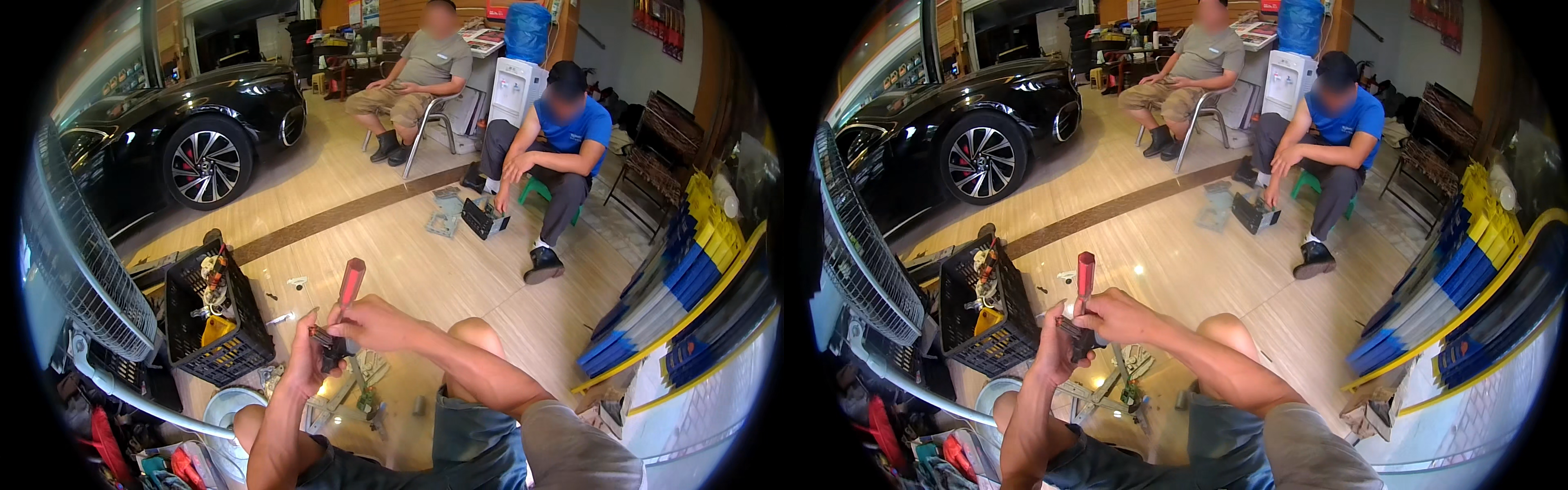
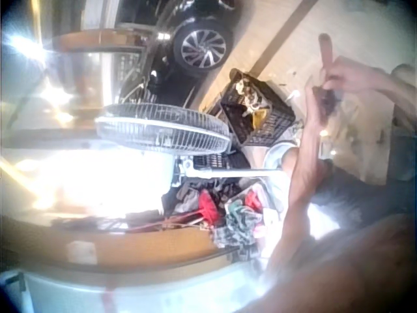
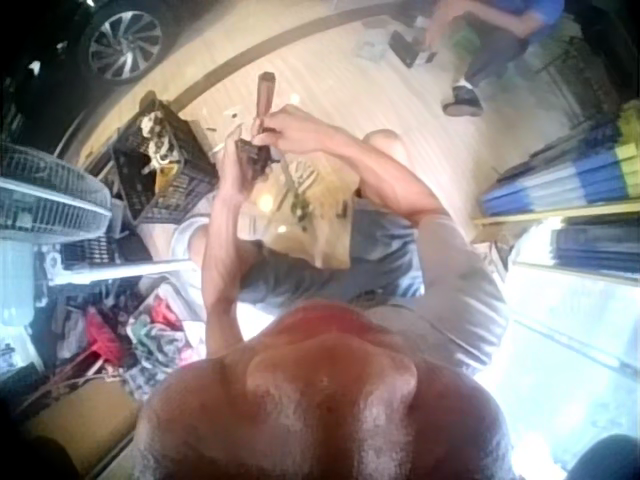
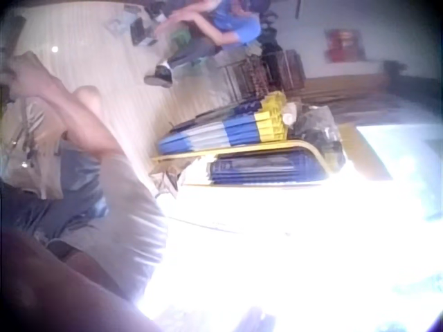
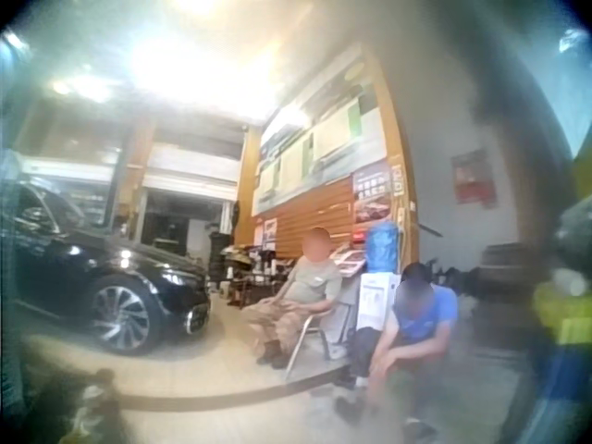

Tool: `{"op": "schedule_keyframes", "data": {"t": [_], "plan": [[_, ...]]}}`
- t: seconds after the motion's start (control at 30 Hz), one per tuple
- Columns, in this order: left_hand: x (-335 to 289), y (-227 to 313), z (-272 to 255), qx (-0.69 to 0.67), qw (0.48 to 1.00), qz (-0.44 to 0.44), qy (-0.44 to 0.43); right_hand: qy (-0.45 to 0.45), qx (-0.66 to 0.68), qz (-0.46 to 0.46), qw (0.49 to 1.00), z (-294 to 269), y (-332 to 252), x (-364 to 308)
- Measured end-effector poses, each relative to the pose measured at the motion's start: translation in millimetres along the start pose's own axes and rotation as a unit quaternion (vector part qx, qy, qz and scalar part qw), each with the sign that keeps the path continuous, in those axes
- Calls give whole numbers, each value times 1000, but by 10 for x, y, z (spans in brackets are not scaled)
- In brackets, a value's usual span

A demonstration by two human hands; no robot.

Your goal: The person disassembles a small electric motor using a screwdriver to pry open the housing and remove internal components.

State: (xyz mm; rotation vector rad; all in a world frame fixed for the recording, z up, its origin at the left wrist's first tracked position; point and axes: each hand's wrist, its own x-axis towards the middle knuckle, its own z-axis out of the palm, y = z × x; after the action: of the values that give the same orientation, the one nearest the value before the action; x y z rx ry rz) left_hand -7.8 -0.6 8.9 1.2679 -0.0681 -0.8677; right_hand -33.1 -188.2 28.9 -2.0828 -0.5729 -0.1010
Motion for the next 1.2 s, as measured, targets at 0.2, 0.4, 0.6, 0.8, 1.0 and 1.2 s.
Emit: {"op": "schedule_keyframes", "data": {"t": [0.2, 0.4, 0.6, 0.8, 1.0, 1.2], "plan": [[32, -21, 20, -7, 1000, -18, -14, -30, -26, 25, 999, -63, 27, 14], [61, -64, 11, -7, 1000, -20, -15, -39, -26, 24, 999, -108, -87, 29], [37, -82, 20, -9, 999, -30, -21, -47, -79, 25, 995, -109, -164, 24], [31, -74, 67, -7, 999, -37, -20, -39, -52, 48, 997, -121, -139, 21], [-10, -52, 31, -27, 999, -38, -24, -29, -46, 52, 997, -81, -102, 26], [22, -79, 60, -15, 999, -26, -22, -29, -31, 67, 997, -107, -104, 52]]}}
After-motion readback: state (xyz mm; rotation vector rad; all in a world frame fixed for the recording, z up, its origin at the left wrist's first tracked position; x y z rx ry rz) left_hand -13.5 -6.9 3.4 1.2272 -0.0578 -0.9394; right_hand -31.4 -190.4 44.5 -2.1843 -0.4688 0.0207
